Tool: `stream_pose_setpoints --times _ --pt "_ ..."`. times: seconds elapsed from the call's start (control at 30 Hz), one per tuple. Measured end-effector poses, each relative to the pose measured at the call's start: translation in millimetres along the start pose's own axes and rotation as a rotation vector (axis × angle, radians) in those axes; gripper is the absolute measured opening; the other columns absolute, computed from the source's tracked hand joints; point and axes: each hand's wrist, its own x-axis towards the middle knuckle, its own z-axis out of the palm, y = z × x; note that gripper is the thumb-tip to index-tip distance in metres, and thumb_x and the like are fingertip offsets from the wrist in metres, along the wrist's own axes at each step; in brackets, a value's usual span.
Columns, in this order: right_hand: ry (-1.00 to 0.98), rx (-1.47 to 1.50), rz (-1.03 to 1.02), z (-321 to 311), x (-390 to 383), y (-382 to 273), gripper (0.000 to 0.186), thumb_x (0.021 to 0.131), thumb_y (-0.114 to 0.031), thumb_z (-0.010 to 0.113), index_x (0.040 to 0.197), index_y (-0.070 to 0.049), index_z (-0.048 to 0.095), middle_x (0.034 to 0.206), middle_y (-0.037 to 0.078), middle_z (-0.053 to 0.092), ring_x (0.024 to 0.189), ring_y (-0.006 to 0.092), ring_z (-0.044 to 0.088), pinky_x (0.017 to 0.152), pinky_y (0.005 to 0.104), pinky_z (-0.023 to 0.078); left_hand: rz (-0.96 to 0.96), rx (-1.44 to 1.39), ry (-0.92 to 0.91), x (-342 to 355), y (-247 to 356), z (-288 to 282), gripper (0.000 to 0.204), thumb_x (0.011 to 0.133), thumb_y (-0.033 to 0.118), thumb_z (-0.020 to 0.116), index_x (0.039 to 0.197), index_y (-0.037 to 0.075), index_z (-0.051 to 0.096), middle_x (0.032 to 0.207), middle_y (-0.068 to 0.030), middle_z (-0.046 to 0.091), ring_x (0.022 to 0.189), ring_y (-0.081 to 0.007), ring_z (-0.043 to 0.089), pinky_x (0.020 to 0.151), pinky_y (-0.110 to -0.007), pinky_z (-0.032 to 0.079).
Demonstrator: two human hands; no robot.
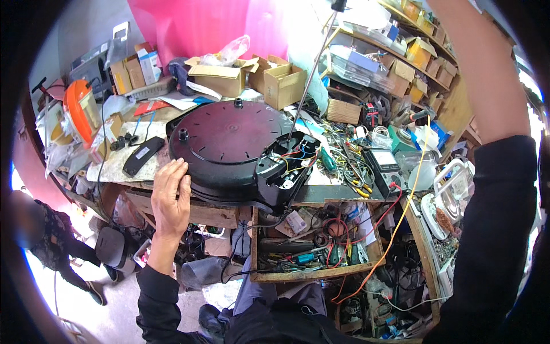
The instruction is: The person sits at a cluttered workbench and uses a multimeter to test wires on a disassembled circular electronic device. They then use a screwdriver to remove and reattach screws on the device's casing, open the lid, and continue probing internal wiring.
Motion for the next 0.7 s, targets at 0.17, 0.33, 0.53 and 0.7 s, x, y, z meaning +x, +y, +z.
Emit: stream_pose_setpoints --times 0.17,0.33,0.53,0.7 --pt "-0.194 0.542 -0.524 0 7 23 0.021 0.094 -0.014 0.069 0.112 -0.004 0.063 0.098 0.006 0.064 0.088 0.0173 0.061 0.080 0.0345 0.052 0.000 0.016 -0.008 -1 -3 -2 0.024 0.098 0.009 0.064 0.119 -0.001 0.071 0.125 -0.0166 0.070 0.123 -0.0350 0.062 0.108 -0.043 0.047" --pt "0.061 0.288 -0.261 12 -2 -5 0.035 0.093 -0.012 0.071 0.123 -0.001 0.058 0.106 0.011 0.066 0.086 0.0218 0.065 0.078 0.0406 0.057 -0.007 0.021 -0.015 -2 -2 -5 0.025 0.099 0.009 0.063 0.121 -0.001 0.070 0.127 -0.0165 0.068 0.124 -0.0333 0.062 0.109 -0.042 0.045" --pt "0.139 1.287 -0.661 71 48 24 0.036 0.087 0.005 0.058 0.123 0.001 0.057 0.106 0.014 0.065 0.094 0.0299 0.068 0.086 0.0418 0.059 0.003 -0.022 -0.006 0 0 -2 0.025 0.098 0.009 0.064 0.120 0.000 0.071 0.125 -0.0164 0.069 0.123 -0.0342 0.062 0.108 -0.043 0.047" --pt "0.282 1.272 -0.694 158 84 14 0.036 0.098 -0.038 0.069 0.116 -0.008 0.060 0.113 0.011 0.070 0.091 0.0153 0.070 0.079 0.0314 0.060 -0.004 -0.002 -0.023 -3 -1 -5 0.025 0.097 0.008 0.065 0.120 0.000 0.071 0.127 -0.0164 0.069 0.124 -0.0339 0.062 0.108 -0.042 0.048"
